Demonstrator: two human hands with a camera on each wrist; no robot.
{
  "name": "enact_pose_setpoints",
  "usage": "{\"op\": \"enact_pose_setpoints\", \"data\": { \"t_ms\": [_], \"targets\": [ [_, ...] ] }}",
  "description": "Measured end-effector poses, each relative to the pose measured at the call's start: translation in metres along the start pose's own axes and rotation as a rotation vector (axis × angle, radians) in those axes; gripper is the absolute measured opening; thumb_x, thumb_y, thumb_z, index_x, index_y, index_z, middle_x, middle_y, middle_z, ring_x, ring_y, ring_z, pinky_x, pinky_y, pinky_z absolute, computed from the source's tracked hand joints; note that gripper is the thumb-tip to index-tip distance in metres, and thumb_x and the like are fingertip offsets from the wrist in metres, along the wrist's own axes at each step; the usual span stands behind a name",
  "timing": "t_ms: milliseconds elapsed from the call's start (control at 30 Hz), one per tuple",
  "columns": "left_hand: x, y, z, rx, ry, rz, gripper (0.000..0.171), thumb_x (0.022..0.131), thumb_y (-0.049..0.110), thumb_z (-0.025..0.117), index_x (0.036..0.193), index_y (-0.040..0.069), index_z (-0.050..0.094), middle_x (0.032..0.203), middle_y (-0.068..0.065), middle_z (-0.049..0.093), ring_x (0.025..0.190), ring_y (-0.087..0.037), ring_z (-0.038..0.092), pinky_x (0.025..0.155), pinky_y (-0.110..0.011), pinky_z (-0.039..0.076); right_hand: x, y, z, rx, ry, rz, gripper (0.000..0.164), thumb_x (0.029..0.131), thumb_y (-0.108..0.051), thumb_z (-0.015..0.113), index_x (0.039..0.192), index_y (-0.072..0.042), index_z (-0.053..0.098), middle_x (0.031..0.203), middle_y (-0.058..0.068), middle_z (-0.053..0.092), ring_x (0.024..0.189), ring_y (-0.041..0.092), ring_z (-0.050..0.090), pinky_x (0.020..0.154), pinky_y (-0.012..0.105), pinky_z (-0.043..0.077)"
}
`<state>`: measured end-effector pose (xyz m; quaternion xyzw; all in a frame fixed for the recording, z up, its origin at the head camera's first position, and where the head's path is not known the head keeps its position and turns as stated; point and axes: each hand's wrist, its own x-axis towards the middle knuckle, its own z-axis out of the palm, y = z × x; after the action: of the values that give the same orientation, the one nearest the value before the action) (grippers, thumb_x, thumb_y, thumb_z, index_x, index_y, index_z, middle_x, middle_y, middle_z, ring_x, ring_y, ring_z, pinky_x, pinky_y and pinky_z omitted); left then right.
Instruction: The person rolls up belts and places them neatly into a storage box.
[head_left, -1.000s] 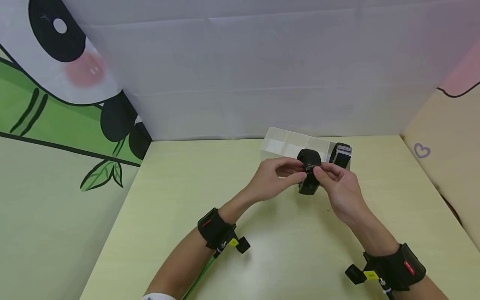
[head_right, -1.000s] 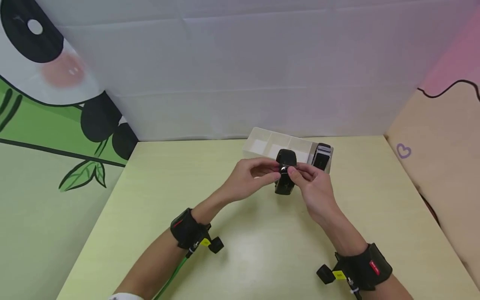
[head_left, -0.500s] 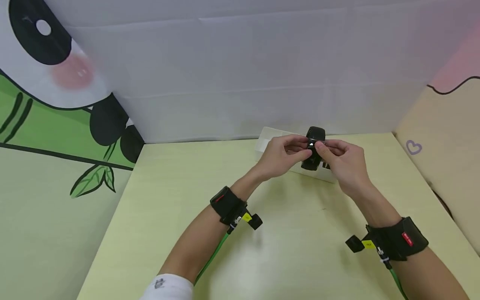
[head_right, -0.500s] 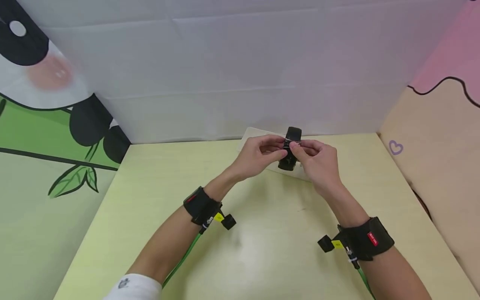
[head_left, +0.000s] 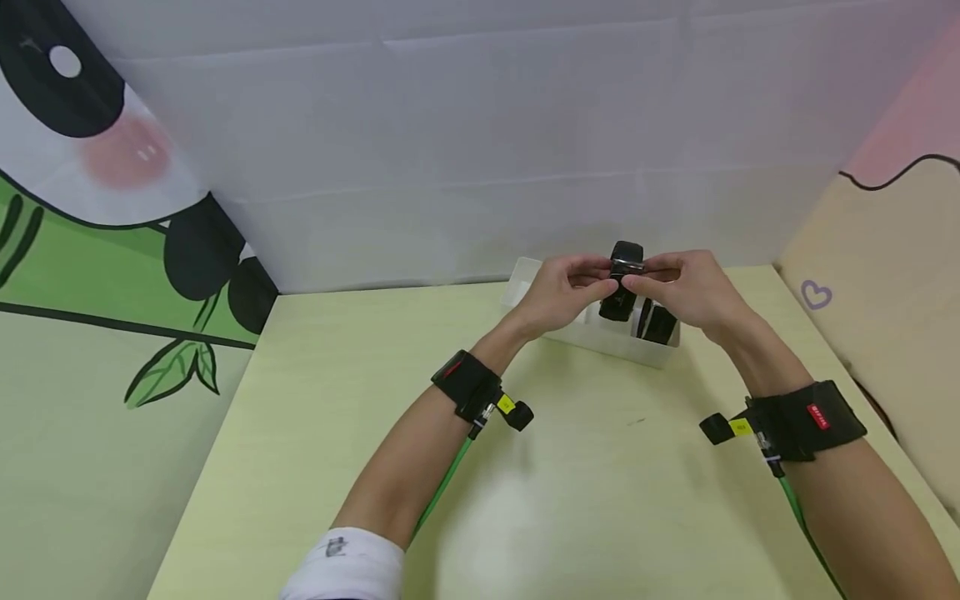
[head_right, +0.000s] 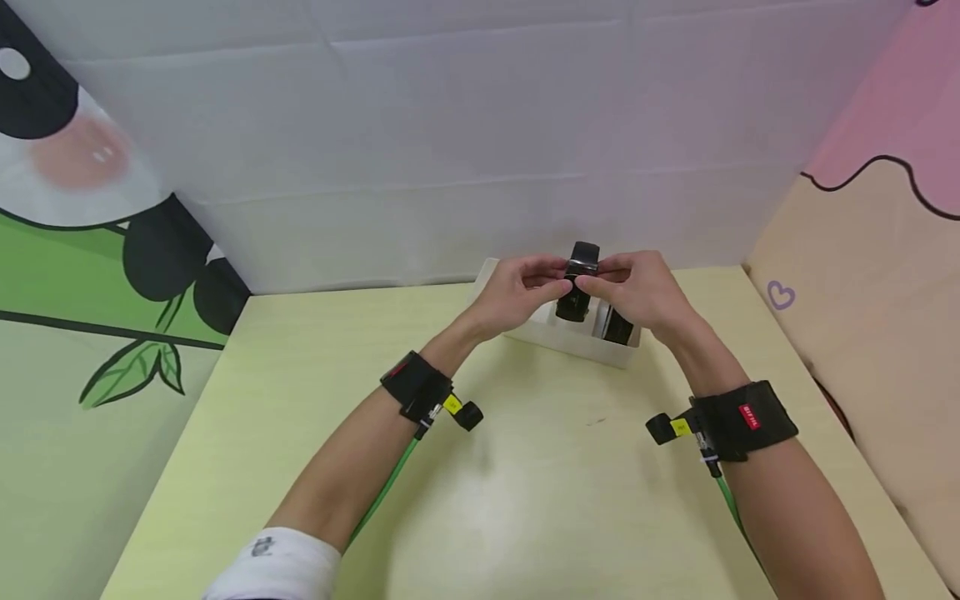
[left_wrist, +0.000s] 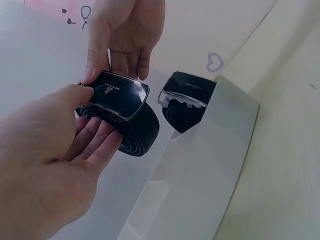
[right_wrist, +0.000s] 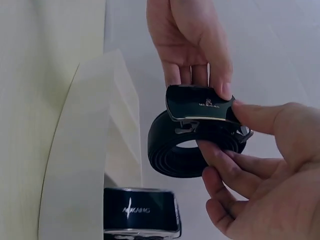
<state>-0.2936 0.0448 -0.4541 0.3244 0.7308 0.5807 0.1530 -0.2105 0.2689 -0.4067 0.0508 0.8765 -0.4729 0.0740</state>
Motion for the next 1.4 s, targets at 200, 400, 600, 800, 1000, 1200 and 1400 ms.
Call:
{"op": "enact_pose_setpoints", "data": {
  "t_ms": [200, 400, 600, 800, 1000, 1200, 1400],
  "targets": [
    [0.003, -0.012, 0.002, 0.020, -0.011, -0.030, 0.041, 0.111, 0.018, 0.073, 0.148, 0.001, 0.070, 0.141, -0.018, 0.076, 0.126, -0.028, 0.077, 0.107, -0.029, 0.063, 0.011, 0.010, 0.006, -0.014, -0.028, 0.011, 0.072, 0.114, -0.038, 0.067, 0.166, 0.007, 0.046, 0.158, 0.034, 0.060, 0.150, 0.048, 0.054, 0.128, 0.068, 0.044],
    [0.002, -0.022, 0.005, 0.077, -0.026, -0.053, 0.041, 0.113, 0.016, 0.070, 0.151, 0.000, 0.068, 0.142, -0.019, 0.076, 0.128, -0.031, 0.076, 0.107, -0.029, 0.063, 0.017, 0.017, 0.017, -0.045, -0.032, 0.014, 0.067, 0.114, -0.030, 0.067, 0.164, 0.010, 0.047, 0.153, 0.035, 0.062, 0.145, 0.049, 0.058, 0.124, 0.066, 0.048],
    [0.001, -0.029, 0.008, 0.111, -0.027, -0.062, 0.041, 0.114, 0.015, 0.068, 0.152, 0.000, 0.067, 0.144, -0.020, 0.076, 0.131, -0.032, 0.076, 0.109, -0.030, 0.063, 0.017, 0.020, 0.023, -0.057, -0.032, 0.016, 0.068, 0.112, -0.025, 0.069, 0.164, 0.013, 0.045, 0.151, 0.036, 0.063, 0.143, 0.051, 0.061, 0.122, 0.064, 0.051],
    [0.000, -0.032, 0.009, 0.117, -0.027, -0.073, 0.043, 0.114, 0.016, 0.068, 0.154, 0.001, 0.066, 0.146, -0.018, 0.075, 0.133, -0.031, 0.075, 0.111, -0.029, 0.062, 0.019, 0.024, 0.023, -0.087, -0.020, -0.002, 0.067, 0.110, -0.024, 0.072, 0.161, 0.012, 0.049, 0.147, 0.035, 0.066, 0.137, 0.050, 0.065, 0.115, 0.060, 0.056],
    [-0.003, -0.038, 0.010, 0.105, -0.034, -0.060, 0.044, 0.113, 0.012, 0.069, 0.155, 0.002, 0.065, 0.147, -0.019, 0.074, 0.132, -0.032, 0.075, 0.110, -0.030, 0.062, 0.020, 0.032, 0.026, -0.108, -0.016, -0.019, 0.065, 0.107, -0.027, 0.078, 0.158, 0.007, 0.056, 0.143, 0.031, 0.071, 0.131, 0.045, 0.069, 0.097, 0.038, 0.057],
    [-0.007, -0.041, 0.010, 0.076, -0.036, -0.044, 0.047, 0.111, 0.008, 0.071, 0.157, 0.001, 0.063, 0.152, -0.020, 0.071, 0.135, -0.034, 0.074, 0.113, -0.028, 0.061, 0.018, 0.035, 0.028, -0.119, -0.001, -0.043, 0.063, 0.104, -0.027, 0.081, 0.153, 0.007, 0.060, 0.139, 0.030, 0.074, 0.126, 0.044, 0.073, 0.086, 0.028, 0.055],
    [-0.009, -0.043, 0.009, 0.095, -0.037, -0.045, 0.048, 0.112, 0.010, 0.070, 0.159, 0.002, 0.062, 0.149, -0.020, 0.073, 0.134, -0.033, 0.074, 0.111, -0.029, 0.062, 0.018, 0.033, 0.029, -0.170, -0.001, -0.082, 0.076, 0.104, -0.028, 0.081, 0.164, 0.006, 0.048, 0.136, 0.030, 0.077, 0.124, 0.047, 0.074, 0.094, 0.046, 0.060]
  ]
}}
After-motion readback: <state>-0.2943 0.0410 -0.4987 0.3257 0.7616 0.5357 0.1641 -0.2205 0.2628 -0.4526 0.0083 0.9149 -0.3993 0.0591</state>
